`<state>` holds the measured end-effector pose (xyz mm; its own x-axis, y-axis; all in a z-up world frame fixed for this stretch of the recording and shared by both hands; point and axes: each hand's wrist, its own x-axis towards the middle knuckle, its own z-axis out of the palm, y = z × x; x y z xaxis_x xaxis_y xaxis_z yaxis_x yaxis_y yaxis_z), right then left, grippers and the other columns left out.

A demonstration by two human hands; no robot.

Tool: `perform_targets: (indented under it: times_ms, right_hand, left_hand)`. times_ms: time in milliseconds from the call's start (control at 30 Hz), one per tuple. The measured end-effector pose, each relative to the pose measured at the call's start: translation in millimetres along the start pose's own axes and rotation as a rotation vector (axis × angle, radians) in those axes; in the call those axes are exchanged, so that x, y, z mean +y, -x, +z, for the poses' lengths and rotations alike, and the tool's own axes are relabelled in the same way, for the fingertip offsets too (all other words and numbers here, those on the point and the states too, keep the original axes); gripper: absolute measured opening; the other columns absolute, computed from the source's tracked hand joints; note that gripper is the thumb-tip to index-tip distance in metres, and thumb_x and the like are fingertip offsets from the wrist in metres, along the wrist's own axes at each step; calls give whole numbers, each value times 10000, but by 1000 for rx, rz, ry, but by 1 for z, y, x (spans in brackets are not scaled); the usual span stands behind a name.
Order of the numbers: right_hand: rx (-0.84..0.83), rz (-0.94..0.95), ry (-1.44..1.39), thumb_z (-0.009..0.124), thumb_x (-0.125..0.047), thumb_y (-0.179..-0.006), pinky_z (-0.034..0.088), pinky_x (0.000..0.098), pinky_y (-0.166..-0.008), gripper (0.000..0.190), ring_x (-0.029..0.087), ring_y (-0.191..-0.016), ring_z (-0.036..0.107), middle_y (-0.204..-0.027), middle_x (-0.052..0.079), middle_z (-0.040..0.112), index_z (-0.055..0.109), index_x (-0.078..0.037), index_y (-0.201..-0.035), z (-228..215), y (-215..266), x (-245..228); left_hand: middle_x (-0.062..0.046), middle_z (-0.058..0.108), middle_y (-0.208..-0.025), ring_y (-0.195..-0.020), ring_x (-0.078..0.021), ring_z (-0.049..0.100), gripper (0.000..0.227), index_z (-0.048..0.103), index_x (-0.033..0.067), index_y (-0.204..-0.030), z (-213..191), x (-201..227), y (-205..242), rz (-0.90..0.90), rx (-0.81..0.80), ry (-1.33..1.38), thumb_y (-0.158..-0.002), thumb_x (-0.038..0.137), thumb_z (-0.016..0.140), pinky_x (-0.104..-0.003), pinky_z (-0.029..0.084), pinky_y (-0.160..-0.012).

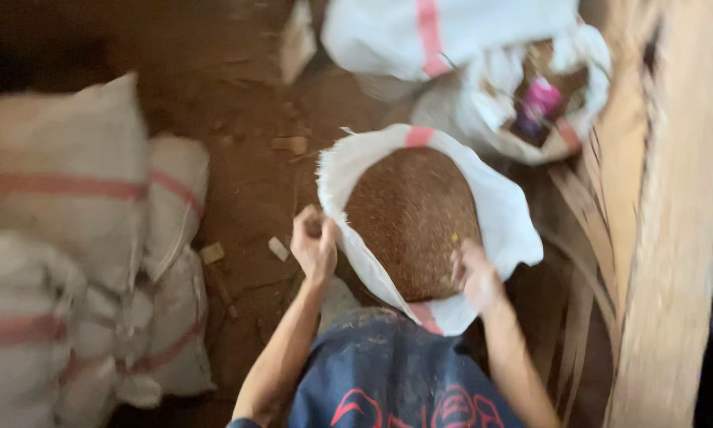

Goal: The person scoops wood shavings from a pile on the floor using a shovel and transfers them into a large white sack. After filling the sack, the person ties the top closed using a metal wire tie.

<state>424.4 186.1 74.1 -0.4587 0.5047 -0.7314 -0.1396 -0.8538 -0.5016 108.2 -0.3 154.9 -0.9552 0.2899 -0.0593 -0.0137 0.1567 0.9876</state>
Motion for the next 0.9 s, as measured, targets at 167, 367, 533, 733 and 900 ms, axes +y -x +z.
perform_targets:
  times_ms: [167,367,533,733,900]
  right_hand:
    - [32,240,328,593,-190,-950,533,336,-725,436,134,-804,639,-1024,48,699,527,-130,-1377,-14,25,30]
    - [16,153,528,575,-153,-948,520,344,-737,413,109,-825,633,-1051,32,711,585,-107,-1359,24,23,7]
    - [20,130,543,585,-168,-960,518,339,-740,386,118,-811,620,-1011,42,697,590,-107,-1342,94,14,44]
    - [-13,167,735,631,-137,-934,498,363,-655,305,146,-771,599,-906,48,677,654,-48,-1225,222,-9,166]
    - [-110,-33,1028,672,-140,-903,525,321,-635,354,178,-757,650,-896,114,708,691,4,-1226,324,-18,218]
  left_hand:
    - [-128,759,-1074,-1011,-275,712,550,688,76,-1244,-92,-66,94,-445,131,-396,-777,361,748,-383,532,-932]
    - [-157,733,-1217,-1179,-327,674,519,735,101,-1213,-194,-139,145,-719,87,-570,-790,403,731,-399,506,-1029]
    - [-132,767,-1183,-1146,-294,709,440,795,107,-1121,-261,-161,145,-819,25,-592,-797,398,730,-383,532,-1001]
    - [-135,792,-1104,-1062,-289,747,377,771,88,-1133,-362,-169,80,-986,15,-421,-840,320,722,-395,553,-951]
    - [-117,766,-1164,-1111,-257,698,428,767,70,-1151,-452,-170,21,-837,-21,-566,-824,346,753,-377,513,-975]
